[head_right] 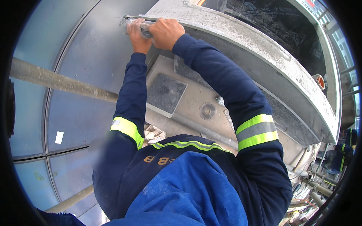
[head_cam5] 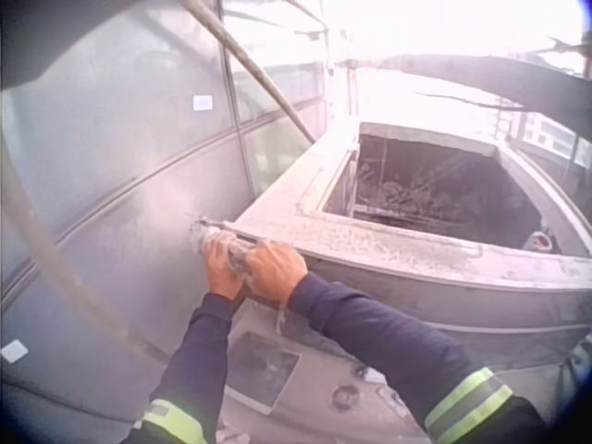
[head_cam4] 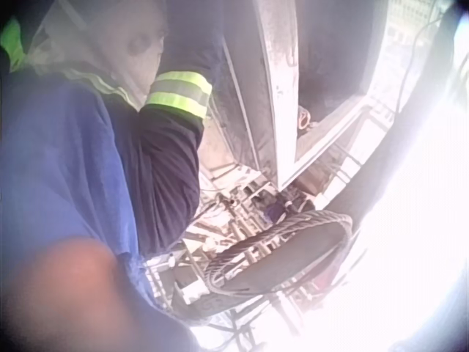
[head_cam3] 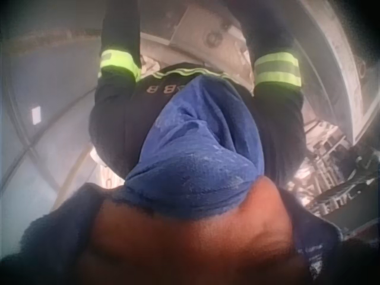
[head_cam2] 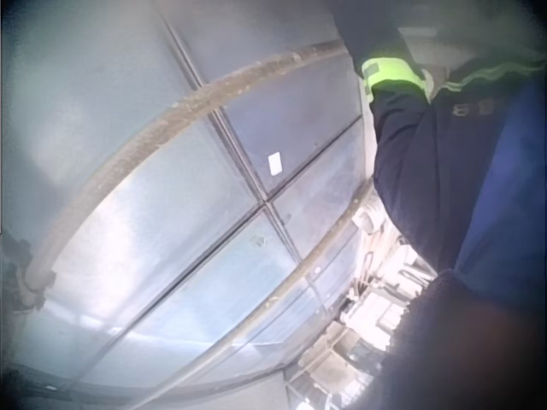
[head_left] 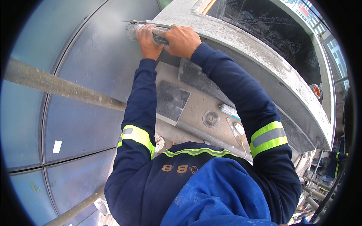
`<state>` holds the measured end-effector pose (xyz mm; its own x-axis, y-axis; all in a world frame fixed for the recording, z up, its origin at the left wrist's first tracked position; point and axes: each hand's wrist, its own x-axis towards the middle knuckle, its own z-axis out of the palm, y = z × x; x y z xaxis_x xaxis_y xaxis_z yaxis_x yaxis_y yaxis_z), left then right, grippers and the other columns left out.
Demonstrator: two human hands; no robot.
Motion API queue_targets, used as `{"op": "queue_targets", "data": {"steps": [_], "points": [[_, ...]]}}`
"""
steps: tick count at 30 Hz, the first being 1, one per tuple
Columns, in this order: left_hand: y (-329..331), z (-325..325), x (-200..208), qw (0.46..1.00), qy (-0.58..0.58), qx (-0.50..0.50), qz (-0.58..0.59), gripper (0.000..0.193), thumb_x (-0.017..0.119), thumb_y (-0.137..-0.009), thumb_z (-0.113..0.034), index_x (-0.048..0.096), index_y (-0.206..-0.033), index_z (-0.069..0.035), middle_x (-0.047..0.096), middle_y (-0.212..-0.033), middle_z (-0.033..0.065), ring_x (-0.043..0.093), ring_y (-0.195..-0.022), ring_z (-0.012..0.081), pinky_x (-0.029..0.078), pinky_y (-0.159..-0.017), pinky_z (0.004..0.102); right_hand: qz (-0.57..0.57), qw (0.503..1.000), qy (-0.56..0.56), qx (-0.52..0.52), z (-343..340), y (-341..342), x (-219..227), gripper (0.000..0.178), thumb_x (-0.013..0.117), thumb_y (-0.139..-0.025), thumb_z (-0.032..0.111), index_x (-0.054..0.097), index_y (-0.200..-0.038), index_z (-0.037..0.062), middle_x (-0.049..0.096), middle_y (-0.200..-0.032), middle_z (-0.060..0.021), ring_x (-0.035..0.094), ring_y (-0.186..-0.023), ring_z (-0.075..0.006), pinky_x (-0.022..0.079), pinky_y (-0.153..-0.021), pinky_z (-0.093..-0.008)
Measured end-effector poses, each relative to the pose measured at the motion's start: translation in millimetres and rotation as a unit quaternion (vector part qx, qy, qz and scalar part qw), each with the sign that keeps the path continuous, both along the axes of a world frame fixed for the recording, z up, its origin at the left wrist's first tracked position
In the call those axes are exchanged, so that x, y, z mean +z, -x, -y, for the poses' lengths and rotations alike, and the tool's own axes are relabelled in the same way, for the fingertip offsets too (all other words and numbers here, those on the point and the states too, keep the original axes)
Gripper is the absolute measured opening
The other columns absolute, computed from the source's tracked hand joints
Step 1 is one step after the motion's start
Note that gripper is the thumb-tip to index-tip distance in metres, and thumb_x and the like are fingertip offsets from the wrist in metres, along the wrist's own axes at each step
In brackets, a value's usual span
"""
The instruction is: The person uses an angle grinder to grind a concrete ledge on a building exterior. They change the grinding disc midway through the task and continue grinding the same ledge. The person also wipes the grinder with a cloth during the process.
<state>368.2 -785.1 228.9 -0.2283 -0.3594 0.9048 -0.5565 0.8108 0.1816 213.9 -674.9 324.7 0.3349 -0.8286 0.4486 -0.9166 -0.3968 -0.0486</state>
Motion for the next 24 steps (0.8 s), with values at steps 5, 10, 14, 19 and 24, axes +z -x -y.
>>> {"op": "queue_targets", "data": {"steps": [5, 10, 14, 19, 24], "points": [[2, 5, 1, 1.000, 0.000, 0.005, -0.003, 0.059, 0.079, -0.072, -0.008, 0.057, -0.127, -0.007, 0.064, -0.128, 0.0127, 0.055, -0.130, 0.0349, 0.026, -0.121, 0.0612, 0.002, 1.000, -0.016, 0.001, 14, 1, -7, 0.023, 0.074, -0.074, 0.013, 0.077, -0.095, 0.0039, 0.074, -0.087, -0.0205, 0.075, -0.084, -0.0348, 0.062, -0.074, -0.0445], [-1, 10, 1, 1.000, 0.007, 0.014, -0.001, 0.065, 0.084, -0.066, -0.009, 0.057, -0.125, -0.007, 0.062, -0.128, 0.0133, 0.054, -0.130, 0.0340, 0.024, -0.122, 0.0639, 0.004, 1.000, -0.022, -0.001, 11, -3, 1, 0.020, 0.074, -0.076, 0.015, 0.077, -0.093, 0.0039, 0.074, -0.088, -0.0209, 0.075, -0.085, -0.0346, 0.062, -0.075, -0.0446], [1, 3, 2, 1.000, 0.006, 0.018, 0.001, 0.071, 0.086, -0.062, -0.009, 0.057, -0.126, -0.008, 0.062, -0.129, 0.0117, 0.054, -0.131, 0.0334, 0.026, -0.122, 0.0621, -0.002, 1.000, -0.016, 0.002, -4, -2, 11, 0.038, 0.073, -0.079, 0.015, 0.073, -0.116, 0.0081, 0.074, -0.087, -0.0189, 0.075, -0.084, -0.0340, 0.062, -0.074, -0.0442], [9, -18, 5, 1.000, 0.004, 0.010, 0.003, 0.080, 0.088, -0.054, -0.009, 0.057, -0.129, -0.008, 0.062, -0.129, 0.0107, 0.054, -0.131, 0.0328, 0.026, -0.123, 0.0594, -0.008, 0.999, -0.045, -0.010, -14, 8, 6, 0.061, 0.077, -0.079, 0.022, 0.065, -0.138, 0.0161, 0.072, -0.087, -0.0187, 0.073, -0.083, -0.0331, 0.059, -0.075, -0.0443], [19, -33, 8, 1.000, 0.010, -0.005, -0.011, 0.081, 0.087, -0.053, -0.007, 0.058, -0.128, -0.008, 0.062, -0.130, 0.0110, 0.054, -0.131, 0.0326, 0.026, -0.122, 0.0595, -0.010, 0.999, -0.037, -0.024, -31, 16, 8, 0.061, 0.079, -0.081, 0.025, 0.065, -0.139, 0.0159, 0.070, -0.090, -0.0198, 0.072, -0.085, -0.0331, 0.059, -0.075, -0.0444]]}}
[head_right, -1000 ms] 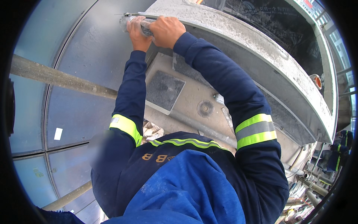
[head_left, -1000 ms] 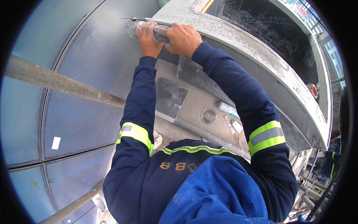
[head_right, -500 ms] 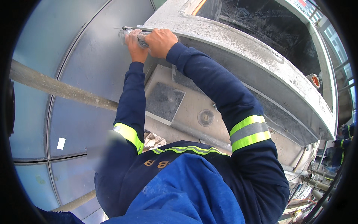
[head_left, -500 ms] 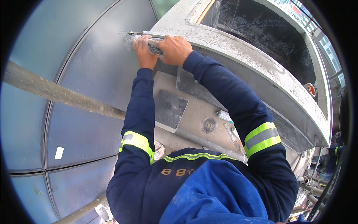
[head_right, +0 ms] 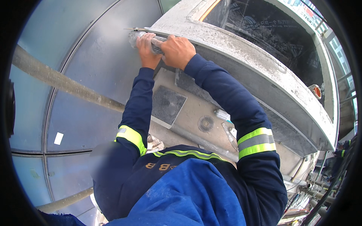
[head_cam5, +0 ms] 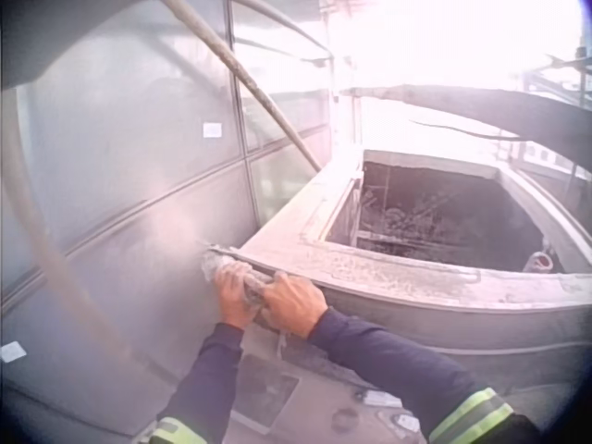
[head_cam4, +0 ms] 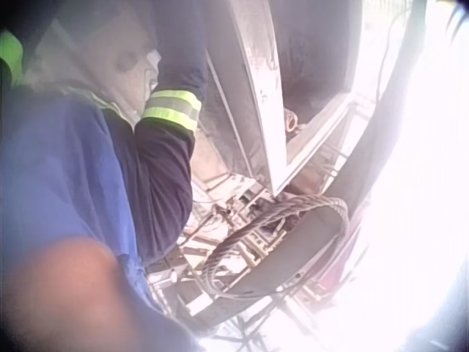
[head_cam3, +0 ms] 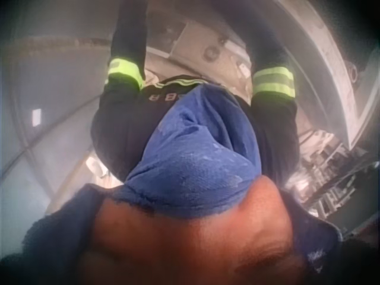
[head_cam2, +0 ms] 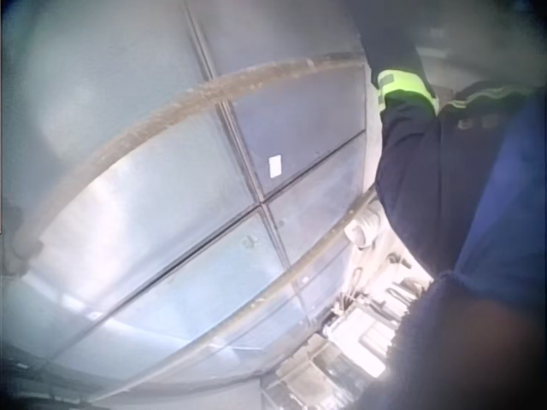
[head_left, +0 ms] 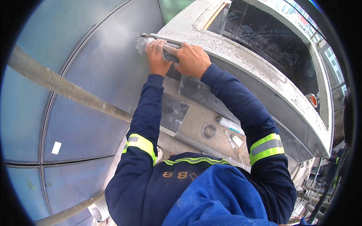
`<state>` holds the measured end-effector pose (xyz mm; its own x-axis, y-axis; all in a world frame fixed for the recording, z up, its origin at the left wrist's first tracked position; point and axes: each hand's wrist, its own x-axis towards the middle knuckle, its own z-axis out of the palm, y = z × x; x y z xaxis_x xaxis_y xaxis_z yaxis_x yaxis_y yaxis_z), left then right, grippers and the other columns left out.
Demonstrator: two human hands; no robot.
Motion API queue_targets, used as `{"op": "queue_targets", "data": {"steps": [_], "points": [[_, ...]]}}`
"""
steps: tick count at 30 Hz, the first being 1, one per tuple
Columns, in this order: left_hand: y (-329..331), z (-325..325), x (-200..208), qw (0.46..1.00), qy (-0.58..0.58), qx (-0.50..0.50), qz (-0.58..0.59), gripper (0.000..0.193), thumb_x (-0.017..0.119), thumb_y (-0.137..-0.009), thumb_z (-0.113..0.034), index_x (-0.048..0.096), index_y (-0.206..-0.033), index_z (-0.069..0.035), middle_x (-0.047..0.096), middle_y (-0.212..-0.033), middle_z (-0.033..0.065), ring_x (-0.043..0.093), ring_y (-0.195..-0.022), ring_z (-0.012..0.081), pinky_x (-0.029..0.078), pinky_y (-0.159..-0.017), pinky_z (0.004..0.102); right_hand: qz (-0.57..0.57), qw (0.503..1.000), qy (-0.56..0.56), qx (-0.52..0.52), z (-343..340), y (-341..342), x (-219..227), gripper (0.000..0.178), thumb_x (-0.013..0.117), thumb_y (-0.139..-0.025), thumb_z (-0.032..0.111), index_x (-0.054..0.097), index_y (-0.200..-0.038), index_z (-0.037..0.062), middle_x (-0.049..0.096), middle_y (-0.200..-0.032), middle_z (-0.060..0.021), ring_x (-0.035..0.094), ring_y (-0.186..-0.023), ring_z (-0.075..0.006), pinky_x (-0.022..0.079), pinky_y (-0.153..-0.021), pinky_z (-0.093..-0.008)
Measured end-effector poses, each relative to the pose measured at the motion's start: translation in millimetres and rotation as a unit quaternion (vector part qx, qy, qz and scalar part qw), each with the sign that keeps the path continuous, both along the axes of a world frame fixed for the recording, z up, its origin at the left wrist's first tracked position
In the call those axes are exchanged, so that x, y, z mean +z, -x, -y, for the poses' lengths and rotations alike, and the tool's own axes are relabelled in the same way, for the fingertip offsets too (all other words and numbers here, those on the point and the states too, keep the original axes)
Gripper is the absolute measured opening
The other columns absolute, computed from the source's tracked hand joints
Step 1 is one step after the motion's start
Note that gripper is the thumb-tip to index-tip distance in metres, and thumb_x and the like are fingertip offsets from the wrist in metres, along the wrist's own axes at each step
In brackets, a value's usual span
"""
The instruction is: The person uses an angle grinder to grind a concrete ledge on a building exterior. They change the grinding disc midway through the task and continue grinding the same ledge. The person also wipes the grinder with a cloth during the process.
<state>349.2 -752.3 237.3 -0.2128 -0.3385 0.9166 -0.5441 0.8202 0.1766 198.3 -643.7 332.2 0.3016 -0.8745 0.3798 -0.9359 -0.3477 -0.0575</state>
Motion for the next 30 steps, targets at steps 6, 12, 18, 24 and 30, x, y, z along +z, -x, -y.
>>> {"op": "queue_targets", "data": {"steps": [6, 12, 18, 24, 30], "points": [[2, 0, -3, 1.000, 0.015, 0.011, -0.001, 0.081, 0.086, -0.052, -0.005, 0.058, -0.128, -0.008, 0.062, -0.129, 0.0115, 0.054, -0.131, 0.0331, 0.027, -0.121, 0.0603, -0.005, 1.000, 0.017, 0.014, -7, 1, 4, 0.052, 0.080, -0.081, 0.022, 0.068, -0.130, 0.0127, 0.072, -0.087, -0.0187, 0.075, -0.083, -0.0325, 0.060, -0.071, -0.0433], [0, 2, -3, 1.000, 0.001, 0.002, 0.007, 0.081, 0.086, -0.051, -0.005, 0.058, -0.127, -0.008, 0.063, -0.129, 0.0115, 0.053, -0.132, 0.0334, 0.026, -0.121, 0.0615, 0.002, 1.000, 0.007, 0.009, -1, 3, -2, 0.061, 0.079, -0.080, 0.025, 0.065, -0.139, 0.0163, 0.070, -0.089, -0.0195, 0.072, -0.080, -0.0336, 0.059, -0.072, -0.0446], [-3, 6, -2, 1.000, 0.002, 0.001, 0.008, 0.077, 0.085, -0.054, -0.006, 0.058, -0.126, -0.008, 0.063, -0.128, 0.0113, 0.054, -0.130, 0.0333, 0.027, -0.121, 0.0618, 0.009, 1.000, 0.011, 0.011, 4, -1, -2, 0.058, 0.080, -0.080, 0.025, 0.067, -0.136, 0.0163, 0.070, -0.088, -0.0194, 0.072, -0.082, -0.0331, 0.059, -0.074, -0.0451], [-5, 16, -5, 1.000, 0.020, 0.011, -0.003, 0.068, 0.084, -0.061, -0.013, 0.059, -0.124, -0.008, 0.064, -0.126, 0.0112, 0.056, -0.128, 0.0332, 0.027, -0.120, 0.0621, 0.012, 0.999, 0.029, 0.024, 12, -4, -5, 0.051, 0.081, -0.080, 0.025, 0.070, -0.129, 0.0140, 0.071, -0.087, -0.0185, 0.072, -0.081, -0.0326, 0.059, -0.073, -0.0446], [-8, 22, -5, 1.000, 0.015, 0.010, -0.006, 0.067, 0.084, -0.062, -0.014, 0.059, -0.124, -0.007, 0.064, -0.126, 0.0110, 0.056, -0.128, 0.0331, 0.027, -0.120, 0.0619, 0.007, 0.999, 0.042, 0.019, 23, -7, -12, 0.047, 0.080, -0.080, 0.025, 0.072, -0.124, 0.0118, 0.071, -0.085, -0.0182, 0.072, -0.079, -0.0328, 0.060, -0.072, -0.0447]]}}
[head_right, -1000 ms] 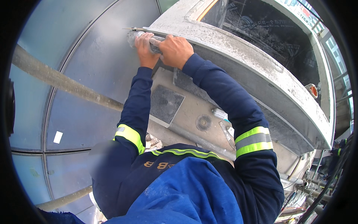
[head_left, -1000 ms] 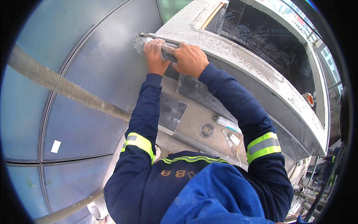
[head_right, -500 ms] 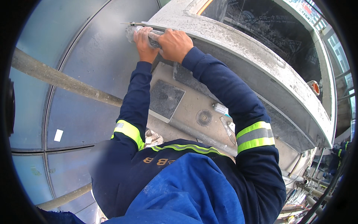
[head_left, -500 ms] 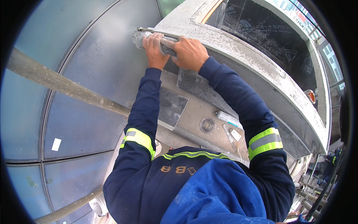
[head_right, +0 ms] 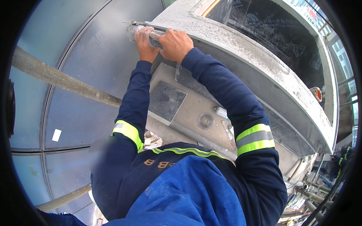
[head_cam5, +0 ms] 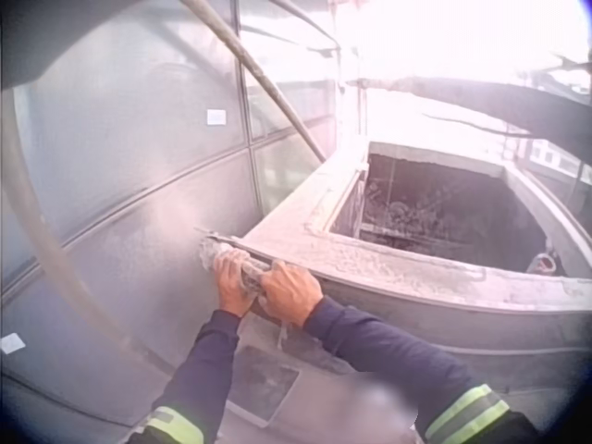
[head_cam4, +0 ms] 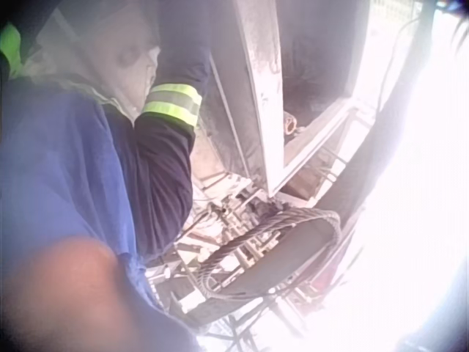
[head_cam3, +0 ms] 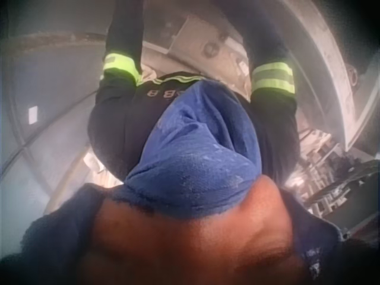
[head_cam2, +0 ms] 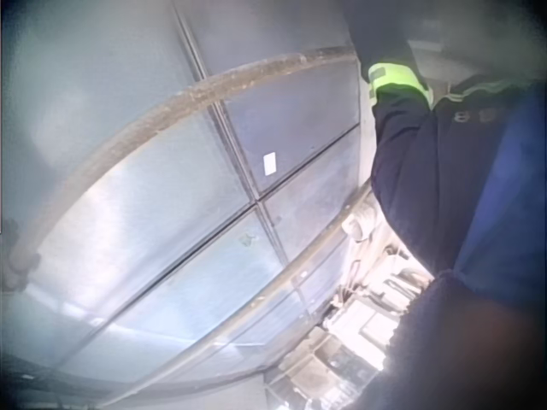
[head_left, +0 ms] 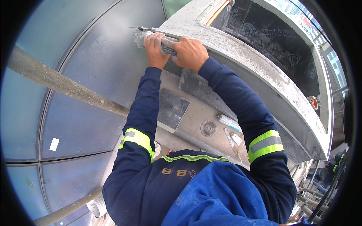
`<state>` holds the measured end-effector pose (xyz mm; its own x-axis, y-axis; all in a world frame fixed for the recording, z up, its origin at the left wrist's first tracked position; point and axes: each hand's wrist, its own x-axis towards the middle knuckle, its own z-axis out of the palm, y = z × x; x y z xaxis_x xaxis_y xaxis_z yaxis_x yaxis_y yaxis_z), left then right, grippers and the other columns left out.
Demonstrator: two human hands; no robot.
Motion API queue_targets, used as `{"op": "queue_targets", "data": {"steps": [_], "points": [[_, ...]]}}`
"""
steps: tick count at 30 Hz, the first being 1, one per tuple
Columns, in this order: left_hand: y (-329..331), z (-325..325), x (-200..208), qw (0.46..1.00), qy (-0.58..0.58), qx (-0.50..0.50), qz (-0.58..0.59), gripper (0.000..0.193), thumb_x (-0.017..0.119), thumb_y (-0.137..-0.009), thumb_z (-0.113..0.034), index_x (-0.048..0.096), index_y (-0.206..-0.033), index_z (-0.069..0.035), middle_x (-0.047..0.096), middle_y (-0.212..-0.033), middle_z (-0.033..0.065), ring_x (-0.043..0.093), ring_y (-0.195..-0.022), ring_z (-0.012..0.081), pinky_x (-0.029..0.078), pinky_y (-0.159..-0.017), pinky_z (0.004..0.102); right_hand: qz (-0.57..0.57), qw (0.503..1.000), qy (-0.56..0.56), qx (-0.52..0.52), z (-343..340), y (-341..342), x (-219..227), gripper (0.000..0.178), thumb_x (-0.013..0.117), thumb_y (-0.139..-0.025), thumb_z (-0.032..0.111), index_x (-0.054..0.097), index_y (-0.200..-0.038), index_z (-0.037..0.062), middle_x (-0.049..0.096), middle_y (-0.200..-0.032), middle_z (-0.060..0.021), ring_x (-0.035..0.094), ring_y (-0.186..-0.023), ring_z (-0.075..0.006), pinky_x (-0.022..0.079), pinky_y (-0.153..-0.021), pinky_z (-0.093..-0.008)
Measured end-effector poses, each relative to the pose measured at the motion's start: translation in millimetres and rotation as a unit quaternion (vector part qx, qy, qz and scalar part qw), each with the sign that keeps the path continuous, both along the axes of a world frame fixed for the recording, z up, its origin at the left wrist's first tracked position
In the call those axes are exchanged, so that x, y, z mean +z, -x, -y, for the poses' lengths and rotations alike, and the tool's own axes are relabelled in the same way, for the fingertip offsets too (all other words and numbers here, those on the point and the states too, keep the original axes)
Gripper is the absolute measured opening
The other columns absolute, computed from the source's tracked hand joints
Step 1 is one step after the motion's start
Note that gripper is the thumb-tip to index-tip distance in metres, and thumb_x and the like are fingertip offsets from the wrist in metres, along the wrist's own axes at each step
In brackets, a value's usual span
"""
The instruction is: The person uses an angle grinder to grind a concrete ledge on a building exterior. They change the grinding disc midway through the task and continue grinding the same ledge. The person also wipes the grinder with a cloth during the process.
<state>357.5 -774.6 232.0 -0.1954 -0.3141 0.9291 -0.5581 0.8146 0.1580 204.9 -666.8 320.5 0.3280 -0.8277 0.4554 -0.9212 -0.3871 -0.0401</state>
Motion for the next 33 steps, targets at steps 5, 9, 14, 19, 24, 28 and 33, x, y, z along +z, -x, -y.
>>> {"op": "queue_targets", "data": {"steps": [5, 9, 14, 19, 24, 28, 33], "points": [[-4, 5, 0, 1.000, -0.007, -0.002, 0.006, 0.067, 0.083, -0.062, -0.012, 0.059, -0.124, -0.007, 0.064, -0.126, 0.0109, 0.056, -0.128, 0.0330, 0.027, -0.120, 0.0610, -0.005, 1.000, 0.007, 0.008, 3, -3, 3, 0.049, 0.078, -0.079, 0.025, 0.072, -0.126, 0.0114, 0.071, -0.085, -0.0189, 0.073, -0.079, -0.0330, 0.060, -0.072, -0.0447], [-7, 14, -4, 1.000, -0.001, 0.005, 0.008, 0.062, 0.081, -0.071, -0.022, 0.059, -0.127, -0.006, 0.064, -0.128, 0.0136, 0.058, -0.127, 0.0352, 0.028, -0.119, 0.0610, -0.005, 1.000, -0.012, 0.003, 8, -6, 5, 0.054, 0.077, -0.078, 0.025, 0.070, -0.130, 0.0125, 0.071, -0.086, -0.0197, 0.073, -0.079, -0.0336, 0.060, -0.071, -0.0445], [-7, 20, -6, 1.000, 0.003, 0.005, -0.005, 0.064, 0.083, -0.065, -0.016, 0.059, -0.124, -0.007, 0.064, -0.127, 0.0121, 0.056, -0.129, 0.0329, 0.027, -0.120, 0.0604, -0.006, 1.000, -0.015, 0.010, 10, -8, 9, 0.047, 0.075, -0.079, 0.020, 0.070, -0.125, 0.0125, 0.072, -0.086, -0.0181, 0.073, -0.083, -0.0344, 0.060, -0.073, -0.0452], [-7, 12, -3, 1.000, -0.007, 0.009, 0.012, 0.062, 0.082, -0.070, -0.021, 0.059, -0.125, -0.006, 0.065, -0.127, 0.0129, 0.057, -0.128, 0.0342, 0.027, -0.120, 0.0607, -0.018, 0.999, -0.035, 0.001, 9, -5, 8, 0.058, 0.076, -0.080, 0.025, 0.067, -0.136, 0.0158, 0.072, -0.088, -0.0192, 0.073, -0.083, -0.0341, 0.060, -0.074, -0.0453], [2, -4, 1, 1.000, 0.001, 0.000, 0.009, 0.061, 0.081, -0.073, -0.026, 0.060, -0.127, -0.006, 0.065, -0.127, 0.0136, 0.058, -0.129, 0.0345, 0.028, -0.120, 0.0609, -0.007, 0.999, -0.050, -0.004, -7, 5, 8, 0.053, 0.077, -0.082, 0.026, 0.069, -0.133, 0.0152, 0.070, -0.088, -0.0187, 0.073, -0.082, -0.0331, 0.058, -0.073, -0.0447], [8, -14, 0, 1.000, 0.001, 0.002, 0.010, 0.062, 0.080, -0.073, -0.026, 0.060, -0.127, -0.006, 0.065, -0.127, 0.0136, 0.058, -0.129, 0.0343, 0.027, -0.120, 0.0610, -0.008, 0.999, -0.050, -0.012, -18, 10, 7, 0.051, 0.078, -0.081, 0.027, 0.070, -0.130, 0.0147, 0.070, -0.091, -0.0196, 0.072, -0.082, -0.0328, 0.058, -0.073, -0.0445], [14, -23, 1, 1.000, -0.003, -0.004, 0.009, 0.062, 0.079, -0.073, -0.027, 0.060, -0.128, -0.006, 0.065, -0.128, 0.0134, 0.057, -0.130, 0.0344, 0.026, -0.121, 0.0613, 0.000, 0.999, -0.042, -0.015, -32, 13, 13, 0.051, 0.080, -0.081, 0.026, 0.071, -0.130, 0.0144, 0.070, -0.094, -0.0201, 0.072, -0.082, -0.0327, 0.058, -0.073, -0.0444]]}}
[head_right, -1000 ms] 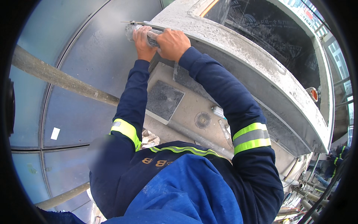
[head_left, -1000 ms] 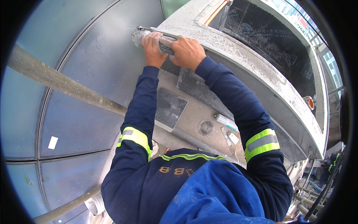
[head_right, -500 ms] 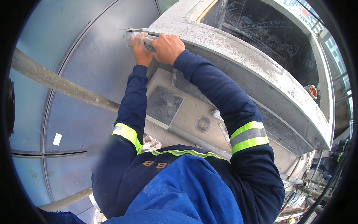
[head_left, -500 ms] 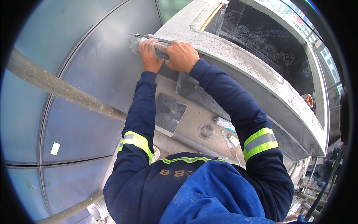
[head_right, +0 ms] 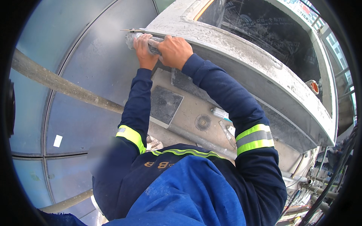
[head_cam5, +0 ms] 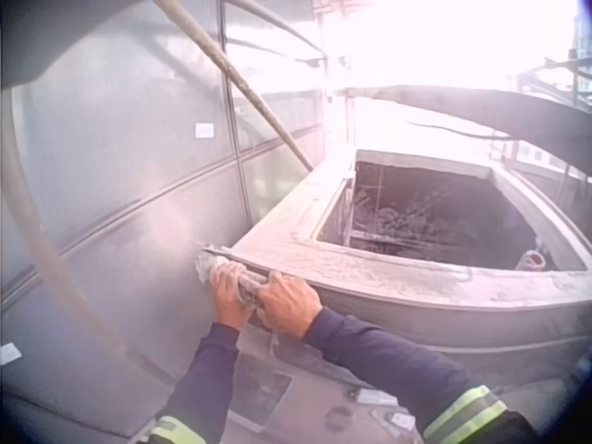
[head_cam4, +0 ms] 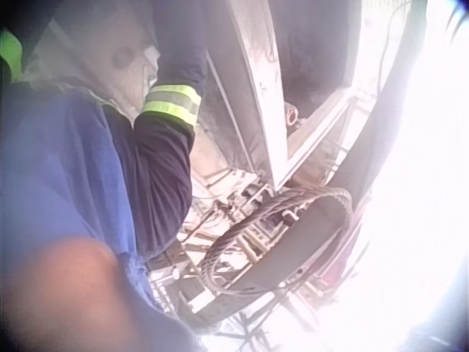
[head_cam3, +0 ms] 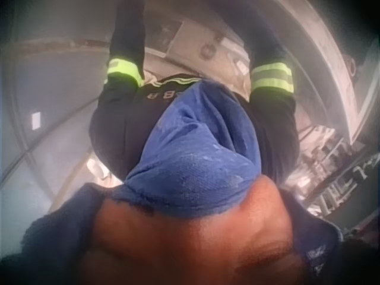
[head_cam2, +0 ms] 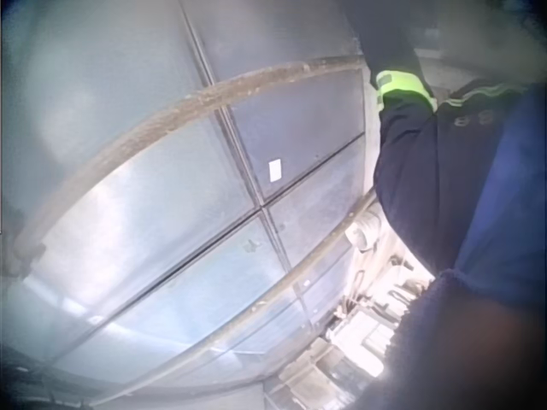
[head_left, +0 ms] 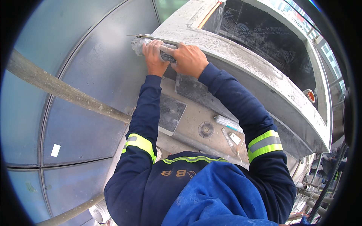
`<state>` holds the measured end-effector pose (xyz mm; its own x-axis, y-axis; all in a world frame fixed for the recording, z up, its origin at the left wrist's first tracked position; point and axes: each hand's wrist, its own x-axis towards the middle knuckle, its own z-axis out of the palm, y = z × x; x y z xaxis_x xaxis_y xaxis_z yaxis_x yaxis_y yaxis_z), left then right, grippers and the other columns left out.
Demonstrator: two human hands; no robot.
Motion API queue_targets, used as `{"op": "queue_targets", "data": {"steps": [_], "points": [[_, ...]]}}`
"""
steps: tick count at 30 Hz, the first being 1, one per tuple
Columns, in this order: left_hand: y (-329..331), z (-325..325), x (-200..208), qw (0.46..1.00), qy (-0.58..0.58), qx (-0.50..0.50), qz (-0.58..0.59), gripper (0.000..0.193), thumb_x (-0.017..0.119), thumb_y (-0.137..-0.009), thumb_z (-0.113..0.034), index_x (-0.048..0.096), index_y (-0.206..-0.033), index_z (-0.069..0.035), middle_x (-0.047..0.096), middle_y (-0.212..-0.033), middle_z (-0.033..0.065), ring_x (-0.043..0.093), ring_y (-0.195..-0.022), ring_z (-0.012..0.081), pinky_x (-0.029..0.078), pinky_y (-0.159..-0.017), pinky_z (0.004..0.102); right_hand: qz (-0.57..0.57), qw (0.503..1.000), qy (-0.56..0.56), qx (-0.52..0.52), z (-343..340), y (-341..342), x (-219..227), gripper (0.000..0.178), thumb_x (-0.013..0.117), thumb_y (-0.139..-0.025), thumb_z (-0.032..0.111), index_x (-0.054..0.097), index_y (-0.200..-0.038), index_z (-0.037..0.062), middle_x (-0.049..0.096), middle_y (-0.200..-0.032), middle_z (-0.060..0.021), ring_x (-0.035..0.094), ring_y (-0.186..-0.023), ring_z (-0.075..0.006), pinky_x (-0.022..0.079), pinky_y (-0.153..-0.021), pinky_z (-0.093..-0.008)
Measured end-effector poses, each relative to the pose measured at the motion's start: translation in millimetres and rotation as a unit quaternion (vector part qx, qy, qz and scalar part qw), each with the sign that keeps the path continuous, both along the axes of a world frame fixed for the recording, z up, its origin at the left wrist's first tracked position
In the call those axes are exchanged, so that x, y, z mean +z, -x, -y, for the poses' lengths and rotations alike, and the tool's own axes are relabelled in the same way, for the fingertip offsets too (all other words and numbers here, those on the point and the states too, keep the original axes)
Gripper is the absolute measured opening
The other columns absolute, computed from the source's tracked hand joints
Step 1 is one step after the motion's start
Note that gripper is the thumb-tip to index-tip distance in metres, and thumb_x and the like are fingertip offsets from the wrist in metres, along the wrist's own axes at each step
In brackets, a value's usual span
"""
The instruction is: The person uses an angle grinder to grind a concrete ledge on a building exterior. They change the grinding disc midway through the task and continue grinding the same ledge. The person also wipes the grinder with a cloth during the process.
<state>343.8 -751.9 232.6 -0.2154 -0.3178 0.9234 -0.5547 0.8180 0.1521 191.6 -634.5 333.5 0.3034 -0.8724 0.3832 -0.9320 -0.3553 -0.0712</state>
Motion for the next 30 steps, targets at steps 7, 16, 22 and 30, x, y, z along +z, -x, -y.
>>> {"op": "queue_targets", "data": {"steps": [7, 16, 22, 30], "points": [[3, -4, 2, 1.000, -0.002, -0.006, -0.001, 0.065, 0.081, -0.069, -0.020, 0.059, -0.128, -0.007, 0.065, -0.128, 0.0129, 0.057, -0.130, 0.0340, 0.026, -0.121, 0.0611, -0.005, 1.000, 0.006, 0.004, -3, 3, -1, 0.052, 0.080, -0.081, 0.026, 0.070, -0.131, 0.0141, 0.070, -0.092, -0.0196, 0.072, -0.081, -0.0329, 0.058, -0.072, -0.0444], [-3, 2, 0, 1.000, -0.002, -0.004, -0.005, 0.066, 0.082, -0.066, -0.011, 0.058, -0.127, -0.007, 0.064, -0.128, 0.0123, 0.057, -0.130, 0.0342, 0.026, -0.121, 0.0618, 0.007, 0.999, 0.028, 0.013, 2, -4, -2, 0.055, 0.079, -0.080, 0.022, 0.069, -0.133, 0.0140, 0.071, -0.090, -0.0208, 0.073, -0.079, -0.0333, 0.059, -0.071, -0.0438], [-8, 5, 1, 1.000, -0.009, -0.004, 0.000, 0.063, 0.081, -0.069, -0.014, 0.058, -0.127, -0.007, 0.064, -0.128, 0.0122, 0.057, -0.130, 0.0342, 0.026, -0.121, 0.0623, -0.003, 0.999, 0.031, 0.018, 8, -8, -2, 0.055, 0.079, -0.079, 0.021, 0.069, -0.133, 0.0140, 0.071, -0.089, -0.0208, 0.074, -0.080, -0.0337, 0.059, -0.070, -0.0437], [-10, 15, -3, 1.000, 0.000, -0.005, -0.008, 0.073, 0.084, -0.057, -0.007, 0.058, -0.126, -0.008, 0.063, -0.128, 0.0108, 0.056, -0.129, 0.0328, 0.027, -0.121, 0.0610, 0.001, 0.999, 0.025, 0.022, 17, -11, -5, 0.060, 0.080, -0.079, 0.022, 0.067, -0.137, 0.0137, 0.072, -0.089, -0.0194, 0.074, -0.079, -0.0335, 0.060, -0.072, -0.0442]]}}
